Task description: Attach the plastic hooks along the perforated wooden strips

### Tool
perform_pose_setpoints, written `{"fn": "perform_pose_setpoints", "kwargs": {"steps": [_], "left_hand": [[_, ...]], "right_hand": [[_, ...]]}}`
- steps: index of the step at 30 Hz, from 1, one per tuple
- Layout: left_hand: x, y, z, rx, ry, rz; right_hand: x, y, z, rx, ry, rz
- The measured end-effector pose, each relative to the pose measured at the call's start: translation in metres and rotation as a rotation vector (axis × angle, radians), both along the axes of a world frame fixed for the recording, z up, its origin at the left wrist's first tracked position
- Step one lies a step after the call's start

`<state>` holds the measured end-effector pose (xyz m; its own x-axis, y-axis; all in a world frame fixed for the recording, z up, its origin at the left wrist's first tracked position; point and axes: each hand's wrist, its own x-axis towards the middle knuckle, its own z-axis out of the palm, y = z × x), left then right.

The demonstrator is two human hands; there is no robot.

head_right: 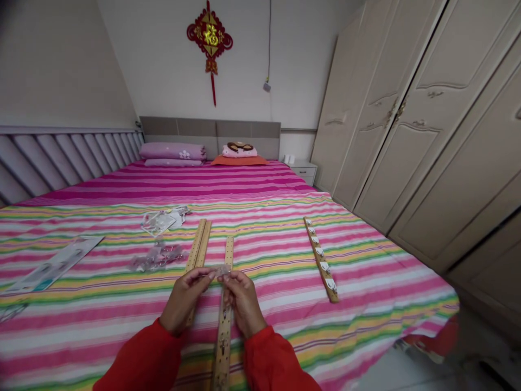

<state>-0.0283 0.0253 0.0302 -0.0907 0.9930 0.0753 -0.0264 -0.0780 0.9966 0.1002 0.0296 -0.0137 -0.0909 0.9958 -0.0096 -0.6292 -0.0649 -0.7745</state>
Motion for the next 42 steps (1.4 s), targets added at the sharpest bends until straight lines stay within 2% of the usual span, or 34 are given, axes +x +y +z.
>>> {"fn": "perform_pose_setpoints", "kwargs": {"steps": [7, 13, 21, 27, 34, 42], "left_hand": [[-0.005, 0.014, 0.018, -0.045, 0.0, -0.084], [-0.001, 0.03, 0.021, -0.096, 0.041, -0.176], [0.003, 0.062, -0.003, -0.139, -0.091, -0.097], [0.009, 0.079, -0.014, -0.131, -0.129, 0.004], [0.012, 0.092, -0.038, -0.242, -0.136, 0.084], [0.015, 0.098, -0.053, -0.3, -0.142, 0.094]], "right_hand": [[0.016, 0.007, 0.011, 0.02, -0.159, -0.151], [0.017, 0.019, 0.015, 0.076, -0.291, -0.153], [0.019, 0.046, 0.009, 0.002, -0.248, -0.146], [0.017, 0.059, 0.0, -0.042, -0.277, -0.133], [0.009, 0.067, -0.023, -0.086, -0.295, -0.157], [0.009, 0.067, -0.03, -0.119, -0.294, -0.189]]}}
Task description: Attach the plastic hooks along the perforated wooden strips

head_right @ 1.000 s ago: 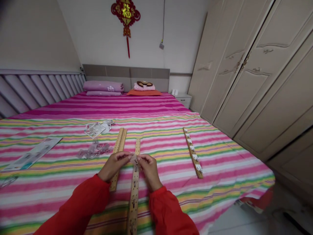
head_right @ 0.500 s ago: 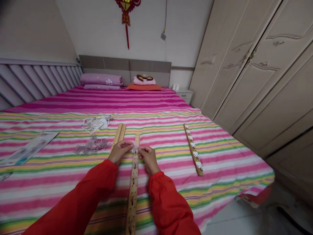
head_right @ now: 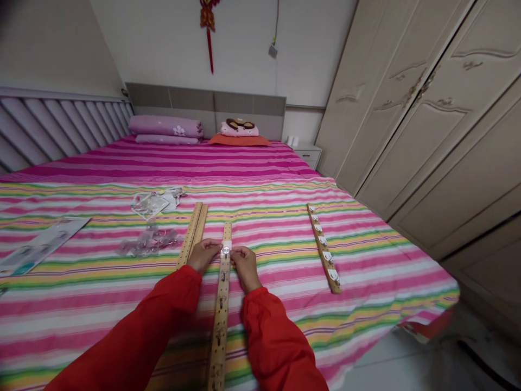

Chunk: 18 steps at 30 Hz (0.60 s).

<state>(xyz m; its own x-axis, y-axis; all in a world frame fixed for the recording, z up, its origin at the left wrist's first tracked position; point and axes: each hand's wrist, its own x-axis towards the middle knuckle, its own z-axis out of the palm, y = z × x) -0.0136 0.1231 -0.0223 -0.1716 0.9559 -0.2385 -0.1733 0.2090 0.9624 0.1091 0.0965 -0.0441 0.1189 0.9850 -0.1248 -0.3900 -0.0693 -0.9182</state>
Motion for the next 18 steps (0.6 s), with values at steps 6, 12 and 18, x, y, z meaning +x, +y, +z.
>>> {"fn": "perform_pose_setpoints", "kwargs": {"steps": [6, 12, 18], "left_hand": [[0.002, 0.002, -0.002, -0.02, 0.0, -0.003], [0.004, 0.002, -0.004, -0.027, 0.018, 0.002], [0.004, 0.002, -0.007, -0.019, 0.054, 0.003]], "right_hand": [[0.0, 0.004, -0.007, -0.005, -0.002, -0.015], [0.0, 0.005, -0.011, -0.006, -0.01, -0.02], [-0.001, 0.007, -0.013, -0.012, 0.002, -0.021]]}}
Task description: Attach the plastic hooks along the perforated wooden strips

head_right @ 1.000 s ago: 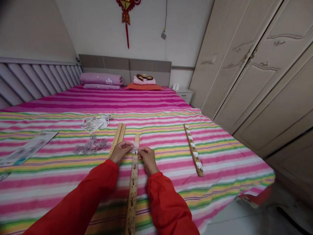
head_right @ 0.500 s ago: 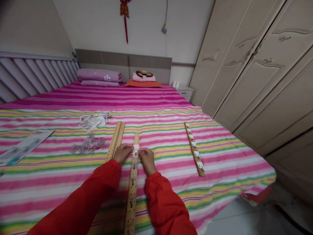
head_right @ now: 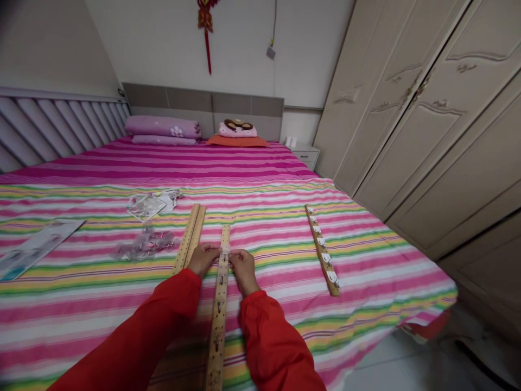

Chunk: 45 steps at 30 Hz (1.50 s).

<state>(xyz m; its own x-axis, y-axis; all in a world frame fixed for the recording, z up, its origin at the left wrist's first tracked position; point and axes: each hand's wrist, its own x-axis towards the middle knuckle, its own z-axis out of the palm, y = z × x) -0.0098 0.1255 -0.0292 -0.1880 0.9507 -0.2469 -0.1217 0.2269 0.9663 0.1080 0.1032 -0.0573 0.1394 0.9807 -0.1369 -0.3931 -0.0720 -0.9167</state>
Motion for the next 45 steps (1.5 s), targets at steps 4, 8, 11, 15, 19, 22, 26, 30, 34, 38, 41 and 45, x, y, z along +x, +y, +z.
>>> {"fn": "perform_pose_setpoints", "kwargs": {"steps": [4, 8, 11, 15, 19, 22, 26, 30, 34, 38, 41, 45], "left_hand": [[0.0, 0.002, -0.006, 0.009, 0.025, 0.008], [-0.001, 0.004, -0.014, 0.023, 0.043, 0.012], [-0.001, 0.007, -0.021, 0.026, 0.056, 0.025], [-0.002, 0.01, -0.029, 0.022, 0.062, 0.066], [-0.001, 0.01, -0.032, 0.024, 0.04, 0.057], [-0.001, 0.008, -0.032, 0.023, 0.026, 0.017], [-0.002, 0.006, -0.033, 0.024, 0.025, -0.034], [-0.004, 0.006, -0.036, 0.029, 0.066, -0.074], [-0.007, 0.008, -0.04, 0.048, 0.102, -0.116], [-0.006, 0.007, -0.04, 0.055, 0.118, -0.113], [-0.005, 0.003, -0.038, 0.047, 0.119, -0.087], [-0.003, 0.0, -0.035, 0.035, 0.097, -0.069]], "right_hand": [[-0.001, 0.001, -0.002, -0.006, -0.019, -0.003], [-0.001, 0.001, -0.004, 0.003, -0.041, -0.001], [-0.001, 0.002, -0.007, 0.018, -0.063, 0.007], [-0.002, 0.005, -0.014, 0.046, -0.082, 0.004], [-0.003, 0.006, -0.02, 0.137, -0.198, -0.001], [-0.001, 0.004, -0.023, 0.254, -0.448, -0.015], [0.0, 0.003, -0.023, 0.309, -0.725, 0.034], [-0.001, 0.008, -0.021, 0.292, -0.896, 0.112], [-0.002, 0.012, -0.022, 0.278, -0.985, 0.159], [-0.003, 0.012, -0.026, 0.329, -0.996, 0.136], [-0.002, 0.008, -0.026, 0.353, -0.973, 0.117], [0.001, 0.003, -0.018, 0.37, -0.904, 0.119]]}}
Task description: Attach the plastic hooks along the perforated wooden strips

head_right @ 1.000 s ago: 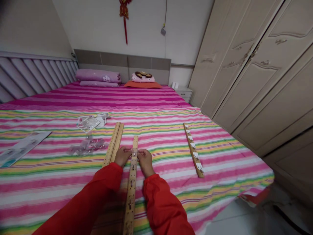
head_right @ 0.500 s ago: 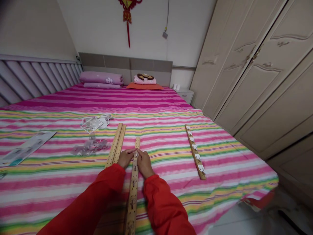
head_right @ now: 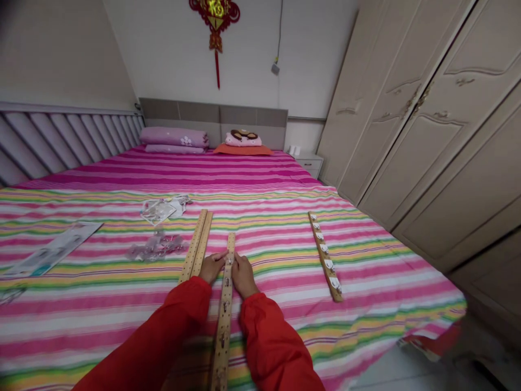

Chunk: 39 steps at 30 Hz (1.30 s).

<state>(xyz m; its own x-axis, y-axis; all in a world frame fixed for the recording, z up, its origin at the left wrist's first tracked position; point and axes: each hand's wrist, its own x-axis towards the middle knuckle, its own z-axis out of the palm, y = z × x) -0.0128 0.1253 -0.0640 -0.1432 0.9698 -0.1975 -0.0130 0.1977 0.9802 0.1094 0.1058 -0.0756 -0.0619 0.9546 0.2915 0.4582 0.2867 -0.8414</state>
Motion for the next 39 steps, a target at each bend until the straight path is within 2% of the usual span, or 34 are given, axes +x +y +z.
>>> {"fn": "perform_pose_setpoints", "kwargs": {"steps": [3, 6, 11, 15, 19, 21, 25, 27, 29, 32, 34, 36, 39], "left_hand": [[0.001, 0.0, 0.002, -0.009, -0.01, 0.003], [0.001, -0.002, 0.005, -0.002, -0.001, -0.005], [-0.011, -0.016, 0.023, 0.044, 0.085, -0.031], [-0.053, -0.02, 0.045, 0.142, 0.228, 0.026], [-0.108, -0.015, 0.058, 0.208, 0.412, 0.179], [-0.129, -0.011, 0.058, 0.25, 0.571, 0.221], [-0.145, -0.008, 0.053, 0.318, 1.213, 0.221], [-0.143, -0.007, 0.052, 0.287, 1.383, 0.218], [-0.139, -0.007, 0.053, 0.255, 1.47, 0.214], [-0.137, -0.006, 0.056, 0.238, 1.501, 0.21], [-0.14, -0.005, 0.059, 0.241, 1.449, 0.247], [-0.146, -0.003, 0.061, 0.24, 1.302, 0.314], [-0.155, -0.002, 0.065, 0.233, 0.948, 0.414]], "right_hand": [[0.002, -0.002, 0.003, -0.03, 0.119, 0.005], [0.003, -0.001, 0.001, -0.097, 0.283, -0.056], [0.002, -0.003, -0.002, -0.222, 0.562, -0.058], [0.003, -0.006, 0.002, -0.242, 0.692, -0.044], [0.003, -0.007, 0.005, -0.229, 0.755, -0.023], [0.003, -0.007, 0.006, -0.218, 0.762, -0.022], [0.003, -0.008, 0.007, -0.2, 0.747, -0.026], [0.003, -0.008, 0.007, -0.201, 0.736, -0.028], [0.003, -0.008, 0.006, -0.209, 0.737, -0.029], [0.003, -0.007, 0.005, -0.22, 0.751, -0.03], [0.003, -0.007, 0.005, -0.221, 0.754, -0.031], [0.003, -0.007, 0.005, -0.219, 0.756, -0.032], [0.003, -0.007, 0.005, -0.217, 0.768, -0.035]]}}
